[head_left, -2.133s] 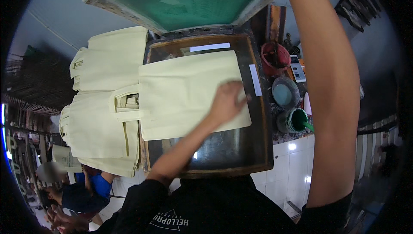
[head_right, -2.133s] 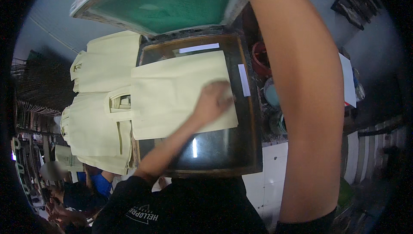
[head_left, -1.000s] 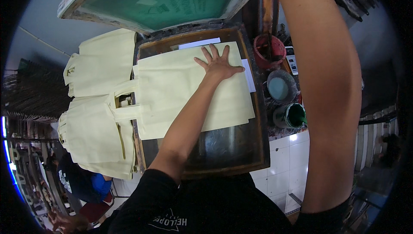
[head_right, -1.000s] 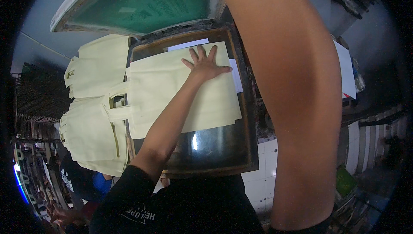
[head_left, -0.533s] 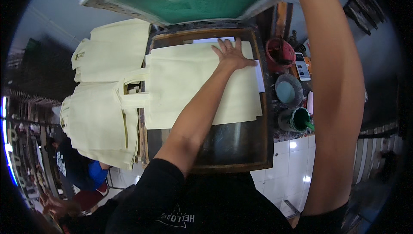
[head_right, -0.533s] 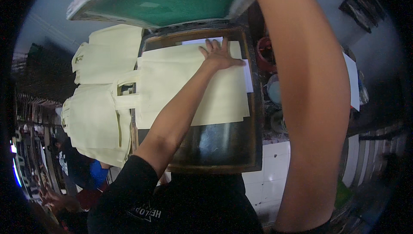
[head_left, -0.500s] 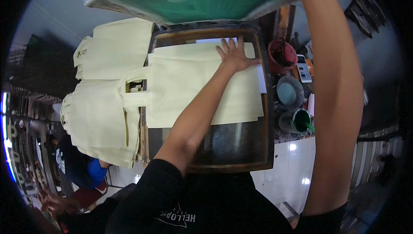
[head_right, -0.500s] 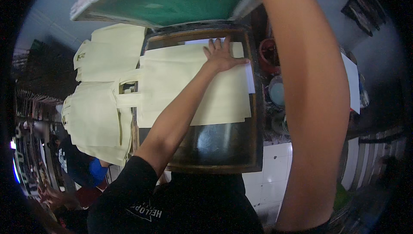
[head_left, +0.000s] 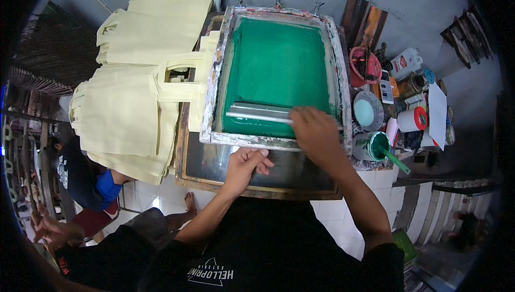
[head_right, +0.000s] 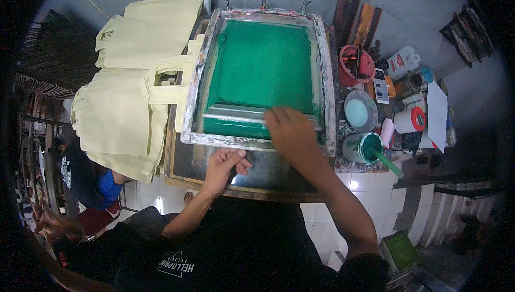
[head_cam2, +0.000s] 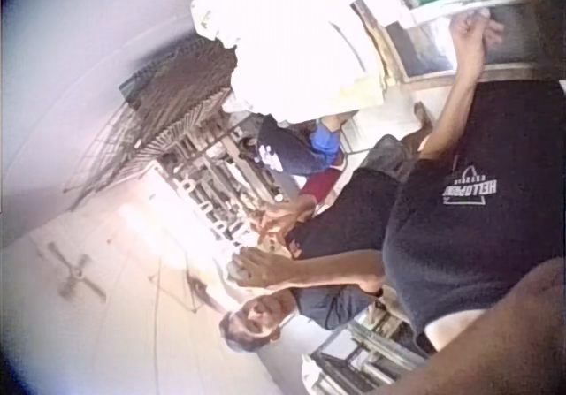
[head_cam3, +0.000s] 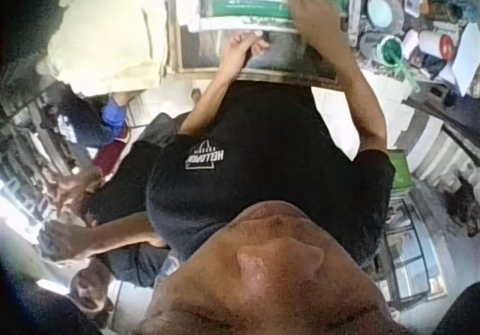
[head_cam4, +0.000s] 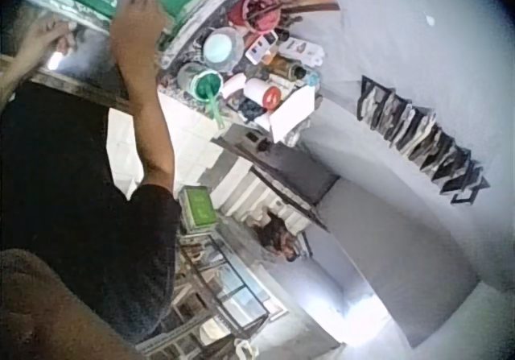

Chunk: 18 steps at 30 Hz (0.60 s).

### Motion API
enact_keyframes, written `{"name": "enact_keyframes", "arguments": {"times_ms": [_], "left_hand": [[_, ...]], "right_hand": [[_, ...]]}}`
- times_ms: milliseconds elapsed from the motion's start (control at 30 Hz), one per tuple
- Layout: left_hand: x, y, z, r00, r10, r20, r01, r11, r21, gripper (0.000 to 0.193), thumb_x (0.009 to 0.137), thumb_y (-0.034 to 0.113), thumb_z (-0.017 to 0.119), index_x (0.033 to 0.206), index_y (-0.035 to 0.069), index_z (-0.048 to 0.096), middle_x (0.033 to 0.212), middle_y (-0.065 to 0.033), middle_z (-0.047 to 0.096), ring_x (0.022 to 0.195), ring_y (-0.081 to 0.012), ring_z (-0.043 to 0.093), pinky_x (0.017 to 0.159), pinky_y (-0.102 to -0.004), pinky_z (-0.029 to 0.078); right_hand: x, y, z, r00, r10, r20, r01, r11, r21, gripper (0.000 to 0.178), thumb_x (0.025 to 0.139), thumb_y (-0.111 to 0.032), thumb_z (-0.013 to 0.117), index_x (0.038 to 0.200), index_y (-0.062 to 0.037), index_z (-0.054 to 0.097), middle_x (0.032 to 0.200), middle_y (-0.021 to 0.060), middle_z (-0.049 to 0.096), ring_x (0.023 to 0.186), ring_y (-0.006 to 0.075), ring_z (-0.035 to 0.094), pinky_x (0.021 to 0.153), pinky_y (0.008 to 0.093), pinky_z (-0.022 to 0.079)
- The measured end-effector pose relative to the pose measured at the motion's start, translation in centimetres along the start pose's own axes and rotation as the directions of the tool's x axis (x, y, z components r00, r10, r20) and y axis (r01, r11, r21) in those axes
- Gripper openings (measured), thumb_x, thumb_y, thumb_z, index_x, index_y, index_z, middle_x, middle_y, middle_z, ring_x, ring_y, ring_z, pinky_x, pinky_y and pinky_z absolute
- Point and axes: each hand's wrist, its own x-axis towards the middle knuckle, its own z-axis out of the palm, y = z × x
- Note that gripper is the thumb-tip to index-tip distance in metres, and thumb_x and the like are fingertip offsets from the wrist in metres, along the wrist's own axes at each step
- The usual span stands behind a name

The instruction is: The person performs a series of screen-printing cycles on fabric bags, placing each bag on the printing surface, pulling a squeegee across a green screen, and then moving the printed bag to a stack.

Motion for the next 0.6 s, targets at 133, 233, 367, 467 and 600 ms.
{"name": "enact_keyframes", "arguments": {"times_ms": [133,233,367,467,600], "left_hand": [[0.1,-0.7,-0.3,0.997,-0.082,-0.004,0.082,0.997,-0.016,0.025,0.1,0.019,0.065,0.09,-0.004,0.067,0.077,-0.0143,0.071,0.057,-0.0163,0.064,0.056,-0.0283,0.052],[0.2,-0.6,-0.7,0.995,-0.095,0.008,0.095,0.995,-0.009,0.024,0.099,0.018,0.065,0.089,-0.004,0.067,0.076,-0.0137,0.07,0.055,-0.0161,0.064,0.054,-0.0286,0.052],[0.2,-0.9,-0.7,0.997,-0.073,-0.002,0.073,0.997,0.013,0.023,0.099,0.017,0.065,0.088,-0.004,0.067,0.073,-0.0131,0.069,0.054,-0.016,0.063,0.053,-0.0294,0.052],[0.1,-0.9,-0.3,0.997,-0.063,-0.037,0.063,0.998,0.016,0.022,0.099,0.015,0.065,0.088,-0.004,0.067,0.071,-0.0124,0.068,0.052,-0.016,0.062,0.051,-0.0296,0.051],[0.0,-1.1,-0.7,0.995,-0.09,-0.033,0.09,0.996,-0.01,0.02,0.097,0.014,0.067,0.089,-0.004,0.066,0.069,-0.0104,0.067,0.051,-0.0154,0.061,0.05,-0.0274,0.049]], "right_hand": [[0.9,0.4,0.3,0.958,0.15,0.245,-0.157,0.988,0.009,0.014,0.094,-0.02,0.063,0.093,-0.007,0.061,0.086,0.0125,0.068,0.08,0.0307,0.069,0.065,0.0439,0.055],[2.6,1.3,-1.8,0.963,0.108,0.245,-0.144,0.981,0.133,0.017,0.094,-0.024,0.064,0.094,-0.0068,0.06,0.084,0.0117,0.067,0.078,0.0317,0.068,0.065,0.0435,0.054],[1.0,-0.7,-3.1,0.922,0.082,0.379,-0.148,0.978,0.15,0.019,0.092,-0.023,0.068,0.095,-0.0057,0.06,0.083,0.0117,0.065,0.077,0.0311,0.066,0.064,0.0421,0.052],[-0.9,-2.2,-1.7,0.953,0.03,0.302,-0.073,0.989,0.131,0.016,0.091,-0.021,0.065,0.095,-0.0073,0.059,0.086,0.0109,0.066,0.082,0.0288,0.067,0.065,0.041,0.054],[1.2,-0.1,0.8,0.948,0.022,0.317,-0.037,0.998,0.043,0.016,0.089,-0.02,0.064,0.1,-0.0089,0.062,0.091,0.0083,0.067,0.089,0.0277,0.068,0.07,0.0398,0.057]]}}
